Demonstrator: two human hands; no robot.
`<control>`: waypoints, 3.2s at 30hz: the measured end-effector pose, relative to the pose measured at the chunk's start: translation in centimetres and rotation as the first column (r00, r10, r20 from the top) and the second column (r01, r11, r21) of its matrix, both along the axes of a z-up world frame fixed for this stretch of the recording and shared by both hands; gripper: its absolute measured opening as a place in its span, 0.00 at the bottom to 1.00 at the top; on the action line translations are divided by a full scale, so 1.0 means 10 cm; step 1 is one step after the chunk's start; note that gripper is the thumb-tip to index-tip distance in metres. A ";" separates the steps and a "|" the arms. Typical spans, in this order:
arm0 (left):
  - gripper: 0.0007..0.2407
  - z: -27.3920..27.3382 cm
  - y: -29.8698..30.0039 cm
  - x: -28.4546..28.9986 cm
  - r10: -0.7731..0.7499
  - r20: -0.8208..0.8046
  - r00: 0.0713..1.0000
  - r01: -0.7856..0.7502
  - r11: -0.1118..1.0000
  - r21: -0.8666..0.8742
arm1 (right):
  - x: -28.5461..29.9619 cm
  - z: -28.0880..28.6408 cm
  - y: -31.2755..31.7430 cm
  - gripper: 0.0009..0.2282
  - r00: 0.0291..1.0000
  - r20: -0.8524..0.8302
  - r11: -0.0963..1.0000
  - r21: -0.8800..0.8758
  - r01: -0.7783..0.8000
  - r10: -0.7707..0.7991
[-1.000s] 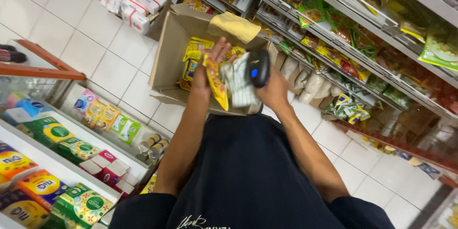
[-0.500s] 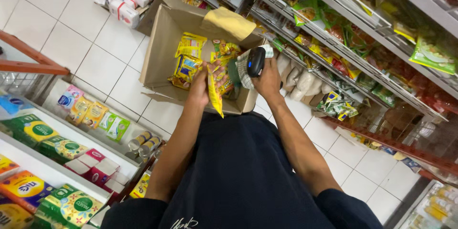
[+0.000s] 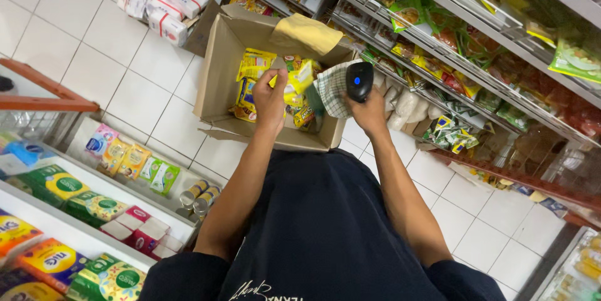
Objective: The person uses a handheld scanner to scan barcodes on various snack packages and household goods on convenience store shelves, and also scans items taken from a cardboard box.
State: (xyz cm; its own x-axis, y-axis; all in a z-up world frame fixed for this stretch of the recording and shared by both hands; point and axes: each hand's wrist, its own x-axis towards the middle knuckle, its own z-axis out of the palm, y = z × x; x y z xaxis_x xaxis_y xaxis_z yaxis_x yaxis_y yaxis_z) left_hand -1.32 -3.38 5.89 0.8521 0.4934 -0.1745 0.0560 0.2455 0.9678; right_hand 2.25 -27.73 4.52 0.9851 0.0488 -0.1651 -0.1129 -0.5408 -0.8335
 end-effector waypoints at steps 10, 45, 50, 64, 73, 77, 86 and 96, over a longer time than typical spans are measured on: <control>0.01 1.10 -0.11 -0.14 -0.671 0.264 0.693 0.351 0.633 0.690 | -0.04 0.82 0.38 0.22 0.680 -0.715 0.205 0.698 0.686 0.162; 0.10 2.14 -1.30 0.85 -0.759 0.426 0.492 0.800 0.587 0.121 | 0.02 2.23 -0.72 0.18 0.735 0.318 0.628 0.755 0.186 -0.600; 0.10 2.63 -1.72 1.31 -0.681 0.585 0.440 0.661 0.687 0.303 | 0.18 2.40 -0.95 0.17 0.624 0.556 0.789 0.590 0.169 -0.549; 0.12 3.66 -2.30 2.28 -0.666 0.551 0.503 0.184 0.706 0.684 | 1.29 3.30 -1.33 0.15 0.461 0.657 0.759 0.648 0.057 -0.596; 0.14 3.89 -2.20 2.39 -0.725 0.548 0.417 0.018 0.610 0.792 | 1.58 3.37 -1.40 0.15 0.440 0.535 0.576 0.816 -0.047 -0.721; 0.12 3.85 -2.36 2.43 -0.650 0.592 0.476 -0.127 0.615 0.778 | 1.60 3.44 -1.40 0.12 0.416 0.611 0.676 0.737 0.011 -0.674; 0.06 3.75 -2.44 2.65 -0.603 0.678 0.421 -0.288 0.619 0.730 | 1.52 3.56 -1.48 0.10 0.510 0.650 0.771 0.636 0.039 -0.563; 0.04 3.81 -2.48 2.72 -0.509 0.660 0.552 -0.406 0.528 0.746 | 1.54 3.69 -1.45 0.14 0.450 0.751 0.864 0.492 0.104 -0.482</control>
